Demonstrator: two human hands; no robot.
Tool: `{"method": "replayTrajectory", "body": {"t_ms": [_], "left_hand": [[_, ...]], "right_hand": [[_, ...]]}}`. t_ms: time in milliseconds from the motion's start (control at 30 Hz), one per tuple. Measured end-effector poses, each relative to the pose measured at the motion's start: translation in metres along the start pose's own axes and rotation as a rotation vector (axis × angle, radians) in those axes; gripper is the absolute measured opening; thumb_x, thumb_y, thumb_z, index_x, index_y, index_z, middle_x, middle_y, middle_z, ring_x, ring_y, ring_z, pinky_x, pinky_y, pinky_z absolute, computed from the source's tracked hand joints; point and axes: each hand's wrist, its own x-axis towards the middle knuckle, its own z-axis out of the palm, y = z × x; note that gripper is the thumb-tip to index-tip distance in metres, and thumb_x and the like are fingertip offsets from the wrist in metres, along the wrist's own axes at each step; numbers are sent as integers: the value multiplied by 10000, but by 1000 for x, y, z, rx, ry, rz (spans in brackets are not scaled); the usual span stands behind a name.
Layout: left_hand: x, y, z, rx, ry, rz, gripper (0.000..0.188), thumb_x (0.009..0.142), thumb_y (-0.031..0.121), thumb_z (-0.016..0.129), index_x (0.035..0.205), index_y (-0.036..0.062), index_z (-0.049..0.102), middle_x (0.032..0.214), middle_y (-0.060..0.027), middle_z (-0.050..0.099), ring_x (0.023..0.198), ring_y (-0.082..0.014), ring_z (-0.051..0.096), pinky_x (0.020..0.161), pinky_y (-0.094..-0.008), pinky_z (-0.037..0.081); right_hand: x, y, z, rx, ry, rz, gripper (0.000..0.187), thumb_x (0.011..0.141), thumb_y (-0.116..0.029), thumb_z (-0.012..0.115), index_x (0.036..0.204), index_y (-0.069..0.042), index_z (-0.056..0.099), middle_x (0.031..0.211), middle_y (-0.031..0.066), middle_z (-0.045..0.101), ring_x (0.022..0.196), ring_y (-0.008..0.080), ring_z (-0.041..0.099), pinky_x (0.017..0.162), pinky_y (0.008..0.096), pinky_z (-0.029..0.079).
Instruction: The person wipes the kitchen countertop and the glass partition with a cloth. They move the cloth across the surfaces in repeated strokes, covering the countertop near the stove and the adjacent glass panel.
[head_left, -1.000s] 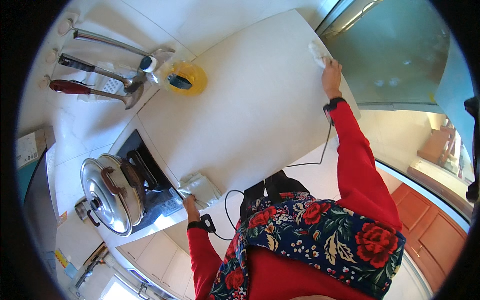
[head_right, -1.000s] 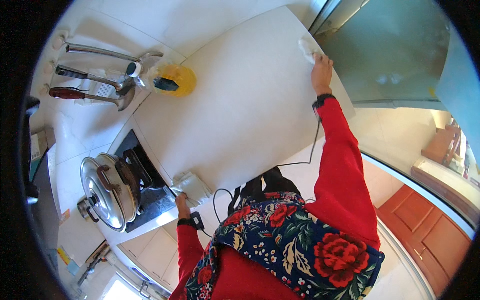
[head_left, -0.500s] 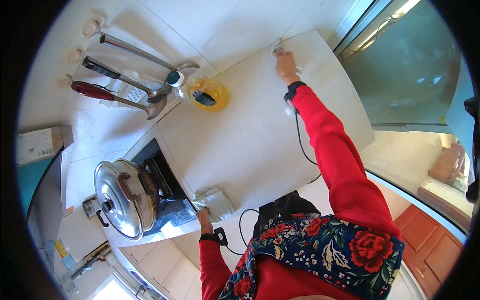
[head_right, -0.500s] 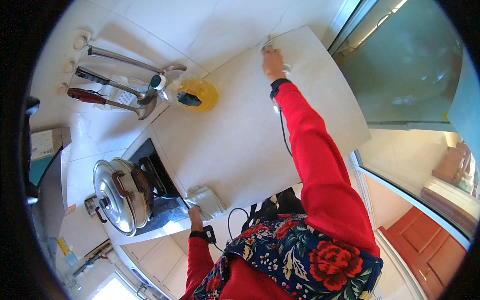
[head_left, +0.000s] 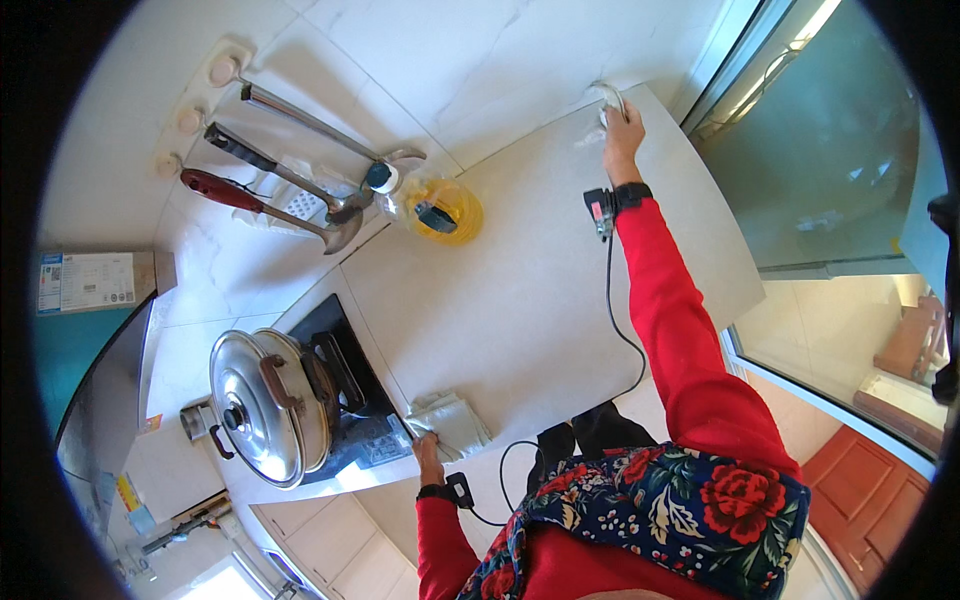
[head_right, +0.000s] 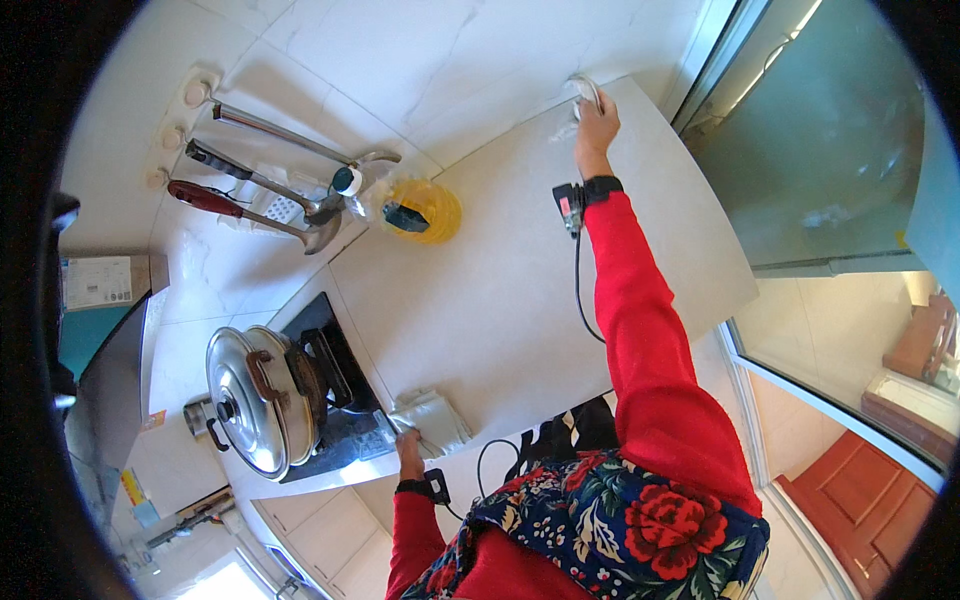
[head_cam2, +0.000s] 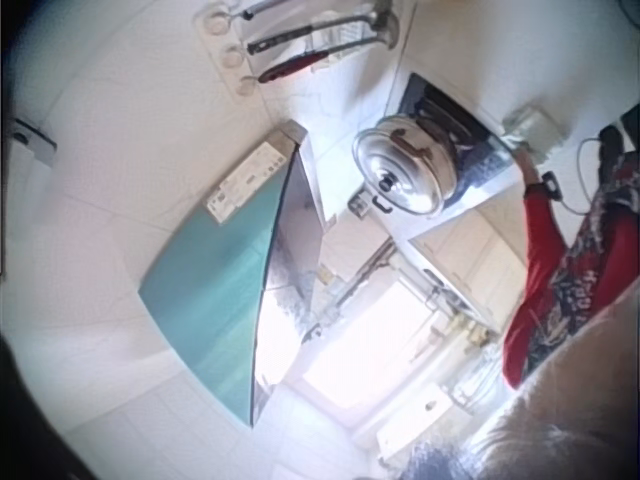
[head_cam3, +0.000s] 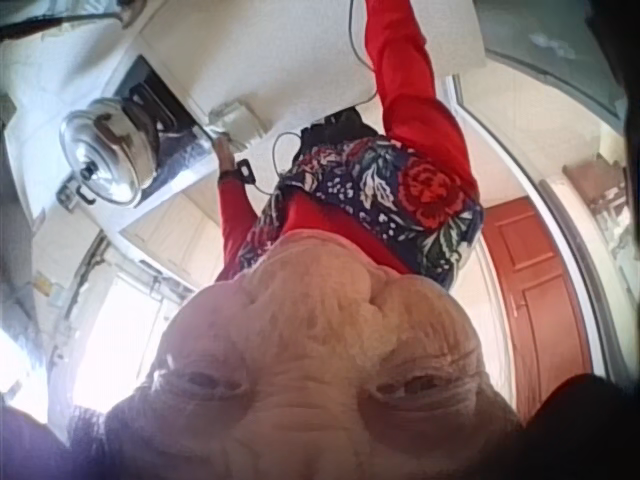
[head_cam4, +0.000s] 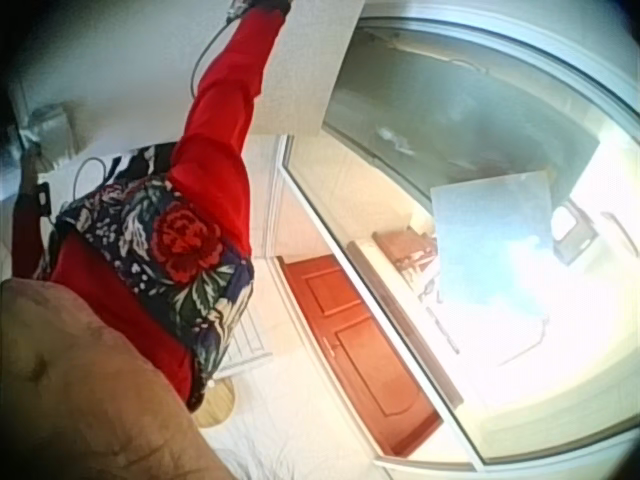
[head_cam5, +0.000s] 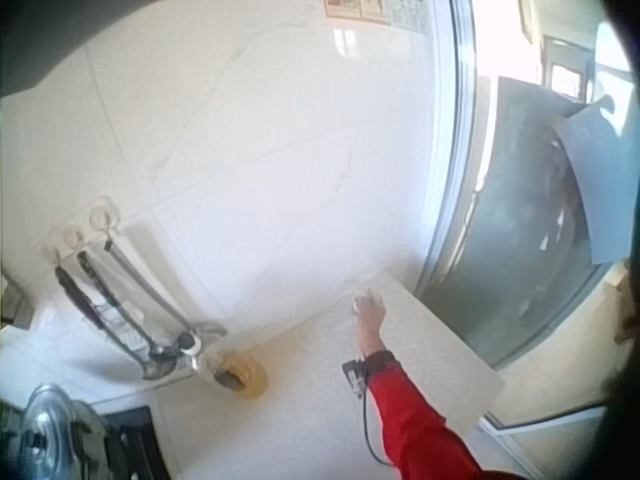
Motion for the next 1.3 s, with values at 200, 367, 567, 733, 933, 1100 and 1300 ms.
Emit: {"method": "replayTrajectory", "body": {"t_ms": [200,367,567,733,933,1100,1300], "left_hand": [[-2,8,3,39,17,-34,163,718,183,520,771,40,576,748,-28,521,725,-178,486,672,-334,408],[-4,13,7,-114,-1,-101,135,703,188,549,742,59,551,743,-2,503,707,-156,466,652,-305,392],[-3,10,7,-130,19,-135,152,696,199,573,778,73,555,735,-4,496,678,-156,466,659,-284,405],[8,4,5,-73,3,-121,163,705,173,561,808,48,575,773,-17,528,709,-168,495,670,-300,428],[9,-4,2,-60,31,-69,227,699,157,552,867,9,589,826,-53,564,745,-194,524,690,-323,447],[23,-19,2,-74,92,-58,320,675,147,558,933,-34,610,838,-107,614,742,-229,569,685,-338,457],[34,-30,-5,139,24,33,190,682,172,555,738,-5,597,728,-58,573,681,-203,521,615,-355,431]], "right_hand": [[-29,32,78,-378,38,-131,191,732,-88,635,899,-8,587,788,95,601,684,176,561,636,316,460],[-95,49,97,-511,-120,-113,123,682,-27,587,778,-15,512,799,175,580,767,354,557,687,418,440],[-99,44,82,-758,-436,-187,122,702,-39,559,822,-24,573,864,205,619,866,381,590,731,457,462],[-58,28,73,-639,-410,143,114,744,-87,554,793,-28,637,800,185,653,784,324,634,664,420,482],[-64,-45,102,129,-450,397,67,839,-95,587,799,-42,579,677,-10,539,587,80,507,495,245,404],[-83,-164,145,229,-398,53,105,819,-75,624,866,-24,545,745,21,553,629,89,512,530,248,419],[-81,-303,188,223,-397,-824,136,761,-25,619,877,-67,564,848,81,540,768,223,557,657,328,466]]}}
